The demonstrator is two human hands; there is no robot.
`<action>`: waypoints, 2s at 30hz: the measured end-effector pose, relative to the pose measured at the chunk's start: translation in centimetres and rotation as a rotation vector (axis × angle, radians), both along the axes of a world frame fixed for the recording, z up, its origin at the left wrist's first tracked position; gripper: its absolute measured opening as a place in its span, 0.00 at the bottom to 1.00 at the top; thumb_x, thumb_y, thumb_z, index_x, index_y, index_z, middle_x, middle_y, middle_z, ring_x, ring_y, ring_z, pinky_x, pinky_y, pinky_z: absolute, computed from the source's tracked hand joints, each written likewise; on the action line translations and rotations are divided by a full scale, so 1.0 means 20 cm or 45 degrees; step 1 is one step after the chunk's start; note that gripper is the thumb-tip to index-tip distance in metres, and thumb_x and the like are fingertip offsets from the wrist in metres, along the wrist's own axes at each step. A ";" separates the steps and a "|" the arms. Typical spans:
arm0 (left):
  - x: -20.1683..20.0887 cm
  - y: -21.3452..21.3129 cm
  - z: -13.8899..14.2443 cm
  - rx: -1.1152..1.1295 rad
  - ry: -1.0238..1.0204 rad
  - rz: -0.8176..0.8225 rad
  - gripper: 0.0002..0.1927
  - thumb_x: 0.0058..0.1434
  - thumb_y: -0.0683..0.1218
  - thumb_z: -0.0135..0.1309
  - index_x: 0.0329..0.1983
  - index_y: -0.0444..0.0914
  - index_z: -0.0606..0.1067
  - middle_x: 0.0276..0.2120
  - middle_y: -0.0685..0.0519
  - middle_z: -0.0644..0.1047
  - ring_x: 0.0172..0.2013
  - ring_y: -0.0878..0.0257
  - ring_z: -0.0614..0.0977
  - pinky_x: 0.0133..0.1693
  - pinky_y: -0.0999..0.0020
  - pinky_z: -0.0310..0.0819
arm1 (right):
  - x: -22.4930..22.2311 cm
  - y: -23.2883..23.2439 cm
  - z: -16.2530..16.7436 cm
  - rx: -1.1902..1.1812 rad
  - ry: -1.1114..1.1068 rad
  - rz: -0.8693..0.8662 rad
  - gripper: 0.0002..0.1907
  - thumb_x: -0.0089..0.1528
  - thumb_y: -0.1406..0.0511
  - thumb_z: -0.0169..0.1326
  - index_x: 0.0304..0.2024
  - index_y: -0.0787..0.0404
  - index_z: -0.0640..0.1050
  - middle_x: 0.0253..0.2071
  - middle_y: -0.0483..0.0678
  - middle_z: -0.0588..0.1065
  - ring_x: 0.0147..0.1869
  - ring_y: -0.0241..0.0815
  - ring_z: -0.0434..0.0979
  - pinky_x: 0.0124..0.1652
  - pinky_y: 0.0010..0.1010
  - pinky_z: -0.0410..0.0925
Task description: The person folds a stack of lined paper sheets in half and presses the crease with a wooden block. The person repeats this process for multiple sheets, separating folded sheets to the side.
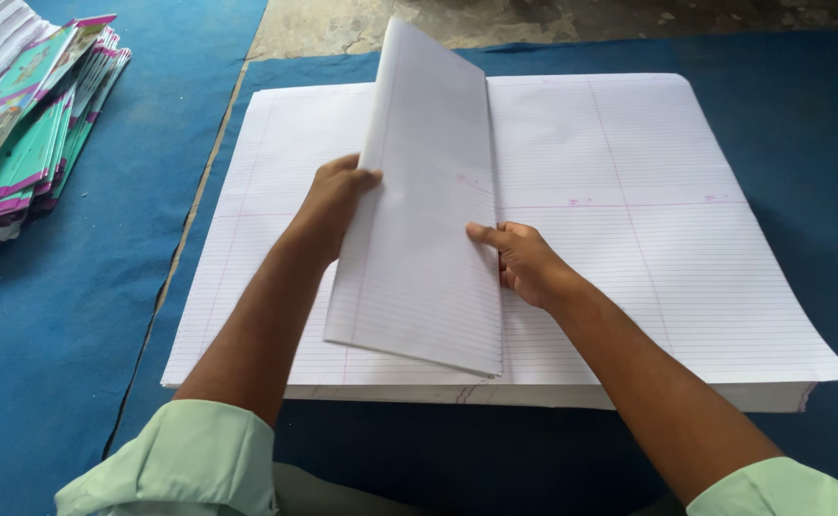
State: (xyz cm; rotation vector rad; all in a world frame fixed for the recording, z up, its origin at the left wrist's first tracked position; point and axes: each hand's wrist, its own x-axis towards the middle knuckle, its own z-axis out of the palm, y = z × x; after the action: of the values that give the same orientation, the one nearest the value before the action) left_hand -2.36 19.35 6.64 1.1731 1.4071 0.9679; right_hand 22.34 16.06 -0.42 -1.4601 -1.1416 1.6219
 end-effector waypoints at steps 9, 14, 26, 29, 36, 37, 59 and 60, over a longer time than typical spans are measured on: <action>-0.33 -0.01 -0.32 -0.257 0.314 0.112 0.30 0.63 0.47 0.56 0.63 0.26 0.65 0.52 0.27 0.72 0.51 0.41 0.76 0.56 0.44 0.67 | -0.26 0.03 -0.01 -0.030 -0.078 0.097 0.32 0.58 0.62 0.58 0.59 0.72 0.64 0.48 0.67 0.75 0.52 0.54 0.81 0.48 0.39 0.76; -0.43 -0.02 -0.29 -0.207 0.503 0.237 0.22 0.60 0.45 0.55 0.55 0.29 0.75 0.45 0.35 0.81 0.44 0.47 0.85 0.49 0.53 0.80 | -0.53 0.05 0.00 0.121 -0.251 0.100 0.31 0.58 0.65 0.56 0.59 0.74 0.63 0.45 0.68 0.76 0.45 0.55 0.84 0.43 0.39 0.80; -1.28 -0.08 -0.31 0.022 0.532 0.418 0.21 0.58 0.40 0.58 0.55 0.32 0.76 0.44 0.42 0.82 0.40 0.56 0.85 0.44 0.64 0.79 | -1.36 0.01 0.05 0.220 -0.138 0.273 0.29 0.61 0.65 0.54 0.59 0.73 0.60 0.42 0.67 0.77 0.40 0.55 0.85 0.38 0.37 0.81; -1.55 -0.15 -0.30 0.051 0.533 0.473 0.19 0.57 0.40 0.60 0.52 0.33 0.78 0.42 0.45 0.83 0.38 0.58 0.85 0.41 0.65 0.78 | -1.62 -0.02 0.07 0.192 -0.084 0.338 0.26 0.61 0.66 0.53 0.57 0.73 0.61 0.42 0.67 0.77 0.40 0.55 0.85 0.38 0.38 0.82; -2.08 -0.40 -0.26 0.041 0.641 0.614 0.19 0.57 0.41 0.61 0.52 0.33 0.79 0.41 0.47 0.83 0.37 0.60 0.84 0.39 0.67 0.77 | -2.18 -0.20 0.08 0.199 -0.054 0.454 0.27 0.60 0.69 0.54 0.58 0.71 0.60 0.45 0.67 0.75 0.44 0.58 0.84 0.42 0.39 0.81; -2.14 -0.44 -0.26 0.041 0.646 0.636 0.19 0.57 0.40 0.61 0.52 0.33 0.79 0.41 0.46 0.83 0.37 0.60 0.84 0.39 0.67 0.77 | -2.25 -0.22 0.07 0.192 -0.082 0.464 0.28 0.59 0.69 0.55 0.58 0.72 0.59 0.45 0.68 0.75 0.44 0.58 0.84 0.43 0.39 0.80; -2.86 -0.96 -0.74 -0.130 0.540 1.067 0.17 0.60 0.39 0.57 0.53 0.31 0.76 0.45 0.42 0.82 0.42 0.57 0.85 0.45 0.67 0.79 | -3.17 -0.55 -0.42 0.605 -0.709 0.975 0.41 0.64 0.71 0.47 0.74 0.71 0.42 0.56 0.70 0.65 0.55 0.62 0.75 0.54 0.38 0.72; -2.88 -0.97 -0.77 -0.156 0.524 1.070 0.17 0.61 0.39 0.57 0.54 0.31 0.76 0.45 0.42 0.82 0.42 0.57 0.85 0.45 0.67 0.79 | -3.18 -0.56 -0.45 0.600 -0.710 0.992 0.41 0.64 0.71 0.48 0.73 0.71 0.43 0.57 0.71 0.64 0.56 0.63 0.75 0.54 0.38 0.72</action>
State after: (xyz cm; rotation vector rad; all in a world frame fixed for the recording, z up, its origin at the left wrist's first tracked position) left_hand -59.92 0.00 -8.72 0.6892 2.3493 1.2085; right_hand -41.20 4.91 -9.34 -1.2344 -2.4495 1.2413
